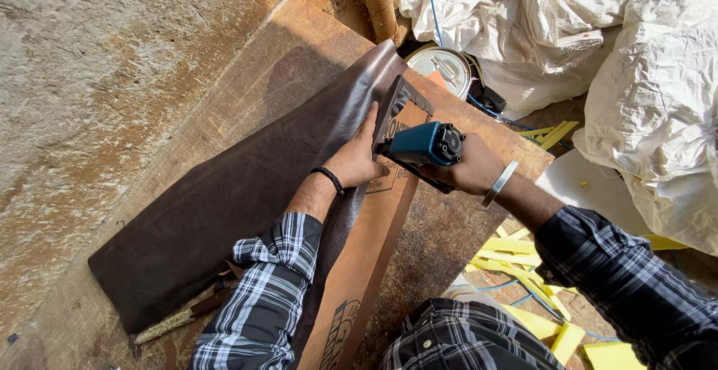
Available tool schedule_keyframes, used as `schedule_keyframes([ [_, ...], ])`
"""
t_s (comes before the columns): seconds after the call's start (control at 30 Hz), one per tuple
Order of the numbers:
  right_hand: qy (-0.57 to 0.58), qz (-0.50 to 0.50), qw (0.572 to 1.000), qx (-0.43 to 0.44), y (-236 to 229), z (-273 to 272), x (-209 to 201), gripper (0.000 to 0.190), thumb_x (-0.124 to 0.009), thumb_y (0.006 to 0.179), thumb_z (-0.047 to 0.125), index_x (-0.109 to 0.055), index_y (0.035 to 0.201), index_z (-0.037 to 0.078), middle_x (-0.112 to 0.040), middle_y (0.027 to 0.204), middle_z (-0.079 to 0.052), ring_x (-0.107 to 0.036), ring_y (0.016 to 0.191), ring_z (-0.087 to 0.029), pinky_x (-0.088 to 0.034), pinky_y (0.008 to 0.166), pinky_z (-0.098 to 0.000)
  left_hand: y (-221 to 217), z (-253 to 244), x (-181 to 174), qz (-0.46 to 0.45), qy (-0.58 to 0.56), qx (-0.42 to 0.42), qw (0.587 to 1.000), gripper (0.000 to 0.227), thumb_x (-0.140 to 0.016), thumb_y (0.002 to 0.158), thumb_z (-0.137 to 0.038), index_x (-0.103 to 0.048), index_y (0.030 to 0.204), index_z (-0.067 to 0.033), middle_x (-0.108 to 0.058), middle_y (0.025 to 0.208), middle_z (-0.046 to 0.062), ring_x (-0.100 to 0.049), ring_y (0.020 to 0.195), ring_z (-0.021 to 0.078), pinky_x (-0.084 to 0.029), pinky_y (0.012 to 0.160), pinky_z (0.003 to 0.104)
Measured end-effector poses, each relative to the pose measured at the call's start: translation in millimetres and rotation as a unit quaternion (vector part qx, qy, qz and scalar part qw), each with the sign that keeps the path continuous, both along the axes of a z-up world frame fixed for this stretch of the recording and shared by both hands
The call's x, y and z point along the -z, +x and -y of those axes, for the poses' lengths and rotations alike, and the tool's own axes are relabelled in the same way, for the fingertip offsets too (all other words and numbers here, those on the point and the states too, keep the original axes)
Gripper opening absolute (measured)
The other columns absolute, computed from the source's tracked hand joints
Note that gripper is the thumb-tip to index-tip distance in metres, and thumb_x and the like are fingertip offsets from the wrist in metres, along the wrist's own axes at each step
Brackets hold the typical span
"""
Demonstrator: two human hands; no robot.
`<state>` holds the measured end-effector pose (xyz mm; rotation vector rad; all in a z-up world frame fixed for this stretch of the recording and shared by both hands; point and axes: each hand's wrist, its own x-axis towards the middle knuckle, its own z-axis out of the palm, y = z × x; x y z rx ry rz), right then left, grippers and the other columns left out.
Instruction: The person staples dark fabric onto a rectangular marine plywood board using a pneumatic staple gun. They trim excess fabric with scissors and fold edges to secure them, working along the perimeter of the board.
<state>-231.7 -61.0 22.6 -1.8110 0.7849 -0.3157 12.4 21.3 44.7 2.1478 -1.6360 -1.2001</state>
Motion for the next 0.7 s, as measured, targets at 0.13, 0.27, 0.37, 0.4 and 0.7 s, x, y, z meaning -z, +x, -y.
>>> schedule_keyframes([
  [0.13, 0.037, -0.063, 0.997, 0.015, -11.1, -13.7, 2.6, 0.035, -0.082, 0.076, 0.028, -0.074, 0.102, 0.006, -0.079, 0.081, -0.008, -0.074, 0.070, -0.018, -0.060, 0.067, -0.0351, 5.8, -41.2, 6.3, -0.136, -0.088, 0.021, 0.987, 0.118, -0.073, 0.082, -0.042, 0.010, 0.160, -0.0099, -0.001, 0.170, 0.022, -0.005, 0.157, 0.0310, -0.014, 0.127, 0.043],
  [0.27, 0.008, -0.026, 0.996, -0.085, -22.2, -49.9, 2.2, 0.031, -0.081, 0.076, 0.031, -0.076, 0.100, 0.011, -0.081, 0.080, -0.004, -0.078, 0.069, -0.015, -0.063, 0.068, -0.0328, 1.7, -100.6, 15.6, -0.358, -0.214, -0.001, 0.909, 0.085, -0.031, 0.108, -0.057, -0.007, 0.167, -0.0020, 0.000, 0.178, 0.018, 0.005, 0.166, 0.0286, 0.000, 0.134, 0.042],
  [0.37, -0.042, -0.060, 0.997, -0.032, -21.1, -99.1, 5.0, 0.028, -0.080, 0.080, 0.031, -0.076, 0.099, 0.011, -0.078, 0.077, -0.007, -0.076, 0.066, -0.017, -0.061, 0.065, -0.0346, -3.8, -111.3, 26.1, -0.306, -0.242, 0.002, 0.921, 0.075, -0.026, 0.110, -0.048, -0.006, 0.167, -0.0035, 0.001, 0.178, 0.016, 0.004, 0.166, 0.0285, 0.000, 0.134, 0.041],
  [0.4, -0.056, -0.065, 0.996, -0.034, -17.4, -103.7, 6.3, 0.027, -0.080, 0.081, 0.031, -0.076, 0.099, 0.012, -0.078, 0.078, -0.006, -0.075, 0.068, -0.016, -0.061, 0.065, -0.0340, -2.7, -109.0, 27.0, -0.259, -0.248, 0.008, 0.934, 0.071, -0.027, 0.111, -0.043, -0.005, 0.167, -0.0047, 0.001, 0.178, 0.015, 0.004, 0.165, 0.0286, -0.001, 0.134, 0.041],
  [0.7, 0.085, -0.083, 0.991, 0.059, -18.3, -60.3, 0.1, 0.037, -0.082, 0.074, 0.023, -0.072, 0.106, 0.007, -0.076, 0.081, -0.006, -0.073, 0.068, -0.017, -0.059, 0.064, -0.0341, -10.6, -91.0, -6.3, -0.023, -0.044, -0.040, 0.998, 0.088, -0.052, 0.099, -0.018, 0.009, 0.162, -0.0203, -0.018, 0.169, 0.020, -0.035, 0.150, 0.0346, -0.035, 0.120, 0.041],
])
